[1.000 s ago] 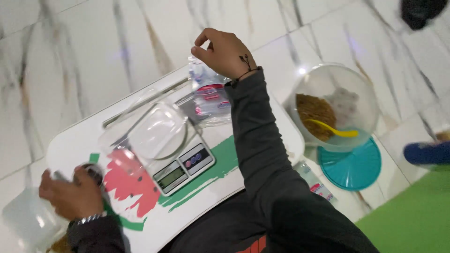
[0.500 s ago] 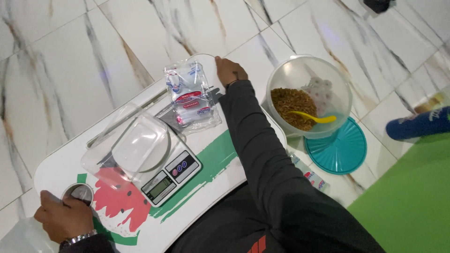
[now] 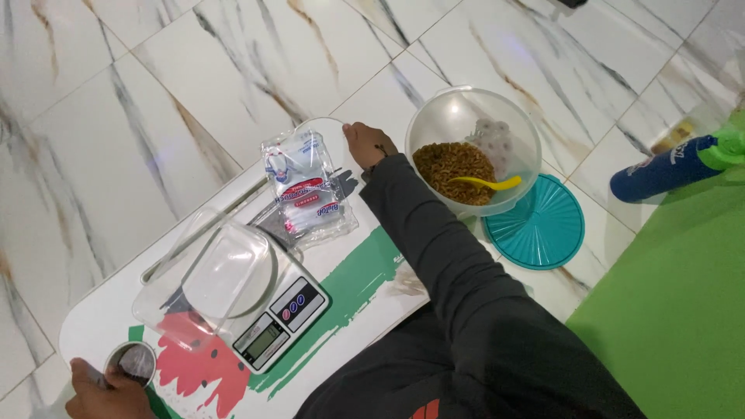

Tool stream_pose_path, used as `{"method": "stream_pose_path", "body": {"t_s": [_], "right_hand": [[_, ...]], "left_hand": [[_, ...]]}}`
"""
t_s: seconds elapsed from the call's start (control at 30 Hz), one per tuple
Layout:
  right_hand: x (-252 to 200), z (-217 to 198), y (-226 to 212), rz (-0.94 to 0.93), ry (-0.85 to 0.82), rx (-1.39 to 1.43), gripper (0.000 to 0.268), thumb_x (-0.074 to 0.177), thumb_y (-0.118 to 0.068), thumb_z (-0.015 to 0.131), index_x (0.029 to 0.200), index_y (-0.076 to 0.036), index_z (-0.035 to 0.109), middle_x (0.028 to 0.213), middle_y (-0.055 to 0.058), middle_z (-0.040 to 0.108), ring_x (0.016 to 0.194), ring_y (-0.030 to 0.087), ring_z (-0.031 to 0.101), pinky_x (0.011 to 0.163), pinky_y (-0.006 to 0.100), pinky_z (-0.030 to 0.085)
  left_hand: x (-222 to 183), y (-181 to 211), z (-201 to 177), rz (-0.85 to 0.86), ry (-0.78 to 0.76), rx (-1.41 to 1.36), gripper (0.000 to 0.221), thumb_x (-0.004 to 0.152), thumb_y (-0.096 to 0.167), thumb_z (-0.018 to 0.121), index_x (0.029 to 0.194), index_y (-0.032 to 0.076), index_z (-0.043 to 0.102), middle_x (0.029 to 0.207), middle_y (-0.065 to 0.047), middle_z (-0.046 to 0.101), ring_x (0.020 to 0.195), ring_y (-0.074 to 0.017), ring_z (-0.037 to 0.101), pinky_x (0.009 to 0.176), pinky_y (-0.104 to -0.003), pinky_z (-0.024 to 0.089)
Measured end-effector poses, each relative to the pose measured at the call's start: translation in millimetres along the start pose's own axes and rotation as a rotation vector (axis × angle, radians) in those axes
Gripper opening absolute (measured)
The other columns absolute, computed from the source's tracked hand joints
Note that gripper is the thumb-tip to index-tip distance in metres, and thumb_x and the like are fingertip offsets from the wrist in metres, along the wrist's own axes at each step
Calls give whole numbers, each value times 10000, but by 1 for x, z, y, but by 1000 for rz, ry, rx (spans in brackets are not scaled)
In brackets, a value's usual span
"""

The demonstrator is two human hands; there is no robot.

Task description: Scooping dry food items into plastic containers, weighing them on a digital scale, and stacking the containers.

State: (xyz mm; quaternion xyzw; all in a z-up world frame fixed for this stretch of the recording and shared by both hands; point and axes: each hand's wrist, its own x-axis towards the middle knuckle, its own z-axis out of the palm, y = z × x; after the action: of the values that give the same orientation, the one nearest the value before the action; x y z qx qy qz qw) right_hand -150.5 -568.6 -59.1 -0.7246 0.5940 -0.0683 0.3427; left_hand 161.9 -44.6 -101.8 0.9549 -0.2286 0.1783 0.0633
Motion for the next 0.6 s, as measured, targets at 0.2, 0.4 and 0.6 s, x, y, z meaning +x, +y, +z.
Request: {"method": "stream_pose_path", "body": {"t_s": [0.2, 0.4, 0.6], "right_hand": [[3, -66, 63, 113, 16, 469, 193, 1002, -217, 517, 1049, -206, 704, 873, -5, 634, 623, 161, 588, 561, 315, 616], [9, -115, 182, -305, 193, -362, 368, 1001, -388, 573, 987, -57, 734, 889, 170, 732, 761, 362, 664, 770, 484, 540], [7, -72, 262, 4, -385, -952, 421, 732, -401, 810, 1070, -153, 780, 934, 60, 768, 773, 238, 694, 741, 335, 587]], "left_hand": [[-4, -11, 16, -17, 43, -56, 477, 1077, 3, 753, 1531, -79, 633, 1121, -373, 626, 903, -494, 678, 800, -519, 545], [-1, 2, 7, -32, -11, 25, 449, 1086, 36, 705, 1519, -68, 641, 1126, -338, 695, 951, -447, 689, 850, -485, 531], [-4, -16, 33, 105, 150, -236, 498, 1058, -123, 704, 1528, -155, 541, 1229, -390, 635, 1069, -519, 649, 915, -531, 533]]}}
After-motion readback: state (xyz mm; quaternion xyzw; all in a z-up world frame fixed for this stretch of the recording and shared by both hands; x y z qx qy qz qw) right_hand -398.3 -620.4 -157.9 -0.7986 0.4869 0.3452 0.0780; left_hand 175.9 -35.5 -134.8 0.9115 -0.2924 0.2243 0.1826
